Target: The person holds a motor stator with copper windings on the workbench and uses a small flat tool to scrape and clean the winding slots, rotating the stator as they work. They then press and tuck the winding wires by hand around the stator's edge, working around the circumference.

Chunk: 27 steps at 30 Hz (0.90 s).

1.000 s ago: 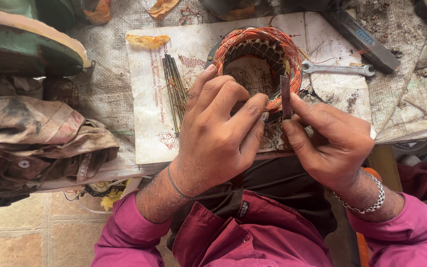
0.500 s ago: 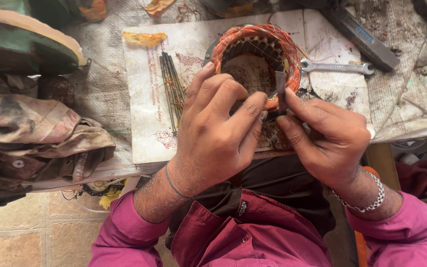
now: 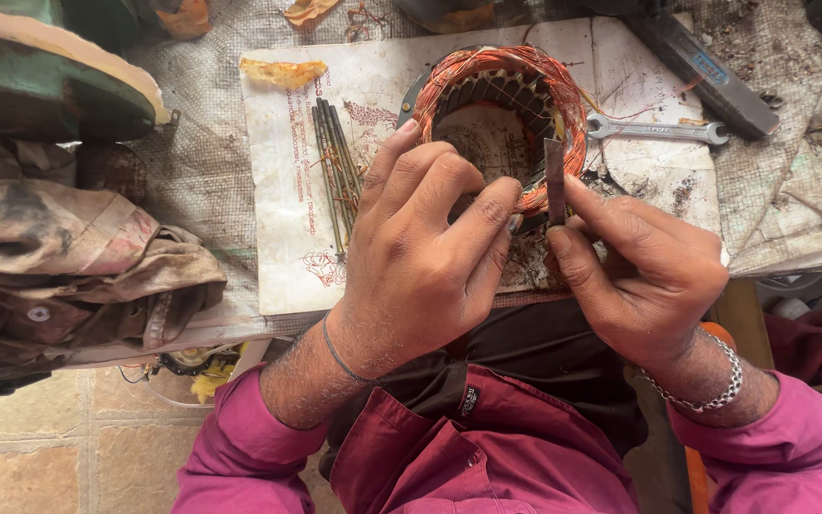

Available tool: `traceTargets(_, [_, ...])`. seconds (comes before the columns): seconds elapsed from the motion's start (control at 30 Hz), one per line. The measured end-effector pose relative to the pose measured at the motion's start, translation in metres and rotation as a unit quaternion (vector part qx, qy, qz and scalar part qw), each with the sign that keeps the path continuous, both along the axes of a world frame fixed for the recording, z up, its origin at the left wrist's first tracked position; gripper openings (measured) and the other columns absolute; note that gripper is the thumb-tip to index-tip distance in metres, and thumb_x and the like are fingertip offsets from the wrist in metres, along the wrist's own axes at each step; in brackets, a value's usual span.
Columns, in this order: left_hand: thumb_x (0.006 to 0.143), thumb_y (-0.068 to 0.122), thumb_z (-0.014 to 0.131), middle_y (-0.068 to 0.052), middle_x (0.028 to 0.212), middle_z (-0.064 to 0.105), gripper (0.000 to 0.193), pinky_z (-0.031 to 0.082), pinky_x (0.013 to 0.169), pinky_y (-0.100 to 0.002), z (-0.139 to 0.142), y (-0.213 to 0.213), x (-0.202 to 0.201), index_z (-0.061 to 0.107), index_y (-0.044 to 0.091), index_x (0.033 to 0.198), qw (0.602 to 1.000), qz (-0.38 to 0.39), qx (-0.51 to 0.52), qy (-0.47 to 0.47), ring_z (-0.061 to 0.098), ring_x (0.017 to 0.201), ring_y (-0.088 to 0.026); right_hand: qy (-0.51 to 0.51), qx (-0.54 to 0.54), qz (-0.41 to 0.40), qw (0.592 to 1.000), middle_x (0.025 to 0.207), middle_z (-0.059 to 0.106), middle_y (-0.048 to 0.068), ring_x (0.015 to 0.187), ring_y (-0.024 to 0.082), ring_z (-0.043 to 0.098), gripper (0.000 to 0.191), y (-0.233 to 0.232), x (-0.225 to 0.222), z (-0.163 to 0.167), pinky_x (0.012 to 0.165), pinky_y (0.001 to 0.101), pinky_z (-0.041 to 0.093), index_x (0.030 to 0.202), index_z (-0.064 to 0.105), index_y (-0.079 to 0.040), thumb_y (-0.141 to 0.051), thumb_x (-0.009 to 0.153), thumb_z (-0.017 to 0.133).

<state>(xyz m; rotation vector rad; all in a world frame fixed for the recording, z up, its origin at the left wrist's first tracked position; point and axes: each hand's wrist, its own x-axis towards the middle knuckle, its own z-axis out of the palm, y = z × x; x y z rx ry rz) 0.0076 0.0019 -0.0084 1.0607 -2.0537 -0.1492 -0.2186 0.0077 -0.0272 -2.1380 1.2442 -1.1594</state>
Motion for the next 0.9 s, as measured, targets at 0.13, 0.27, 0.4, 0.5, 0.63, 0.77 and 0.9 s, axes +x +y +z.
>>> traceTargets(0.13, [0.093, 0.012, 0.079, -0.008, 0.11, 0.055, 0.031, 0.037, 0.122, -0.05, -0.0007, 0.0004, -0.0007, 0.07, 0.005, 0.122, 1.0, 0.003, 0.0, 0.002, 0.056, 0.121, -0.029, 0.0, 0.0, -0.003, 1.0, 0.089, 0.069, 0.009, 0.065, 0.008, 0.059, 0.04, 0.0014, 0.0008, 0.0002, 0.061, 0.021, 0.046, 0.138, 0.067, 0.0, 0.003, 0.099, 0.076])
traceTargets(0.27, [0.094, 0.012, 0.079, -0.009, 0.11, 0.055, 0.031, 0.037, 0.122, -0.05, -0.0007, 0.0004, -0.0006, 0.069, 0.005, 0.122, 1.0, 0.002, -0.002, 0.001, 0.056, 0.122, -0.03, -0.003, -0.003, 0.006, 1.0, 0.088, 0.069, 0.009, 0.069, 0.008, 0.061, 0.04, -0.0001, 0.0012, 0.001, 0.063, 0.0207, 0.047, 0.139, 0.066, 0.001, 0.005, 0.1, 0.074])
traceTargets(0.4, [0.093, 0.011, 0.079, -0.008, 0.109, 0.055, 0.031, 0.037, 0.123, -0.05, 0.0006, 0.0007, -0.0008, 0.069, 0.005, 0.122, 1.0, 0.001, 0.0, 0.0, 0.057, 0.12, -0.03, -0.009, 0.011, 0.016, 1.0, 0.091, 0.069, 0.009, 0.065, 0.006, 0.058, 0.038, -0.0018, 0.0, 0.0038, 0.06, 0.0197, 0.045, 0.135, 0.068, 0.001, 0.006, 0.097, 0.074])
traceTargets(0.5, [0.092, 0.011, 0.079, -0.008, 0.108, 0.055, 0.03, 0.038, 0.124, -0.051, 0.0018, -0.0002, -0.0004, 0.07, 0.005, 0.121, 1.0, 0.001, -0.002, -0.003, 0.057, 0.119, -0.029, -0.012, 0.015, 0.018, 1.0, 0.09, 0.069, 0.008, 0.063, 0.005, 0.057, 0.038, -0.002, 0.0002, 0.0059, 0.058, 0.0191, 0.044, 0.133, 0.069, 0.002, 0.007, 0.096, 0.073])
traceTargets(0.63, [0.092, 0.01, 0.079, -0.008, 0.108, 0.055, 0.031, 0.038, 0.121, -0.049, 0.0028, 0.0, -0.0014, 0.07, 0.005, 0.121, 1.0, 0.003, 0.001, 0.001, 0.057, 0.119, -0.029, -0.02, 0.026, 0.013, 0.999, 0.088, 0.069, 0.008, 0.06, 0.005, 0.055, 0.037, -0.0019, 0.0013, 0.007, 0.056, 0.019, 0.043, 0.131, 0.069, 0.002, 0.007, 0.094, 0.074])
traceTargets(0.77, [0.09, 0.01, 0.079, -0.009, 0.108, 0.055, 0.031, 0.038, 0.125, -0.052, 0.0022, -0.0004, -0.0008, 0.069, 0.005, 0.12, 1.0, 0.004, -0.004, -0.005, 0.057, 0.119, -0.03, -0.017, 0.017, 0.015, 1.0, 0.089, 0.067, 0.008, 0.064, 0.005, 0.058, 0.037, -0.0021, 0.0019, 0.0053, 0.059, 0.0189, 0.045, 0.133, 0.068, 0.002, 0.007, 0.097, 0.074])
traceTargets(0.9, [0.091, 0.01, 0.078, -0.008, 0.108, 0.055, 0.03, 0.038, 0.121, -0.049, 0.0006, 0.0007, -0.0009, 0.069, 0.006, 0.12, 1.0, 0.003, -0.002, -0.012, 0.057, 0.119, -0.029, -0.014, 0.01, 0.02, 1.0, 0.088, 0.069, 0.009, 0.067, 0.005, 0.06, 0.036, -0.0018, 0.0023, 0.0051, 0.06, 0.0188, 0.046, 0.134, 0.068, 0.002, 0.007, 0.099, 0.074])
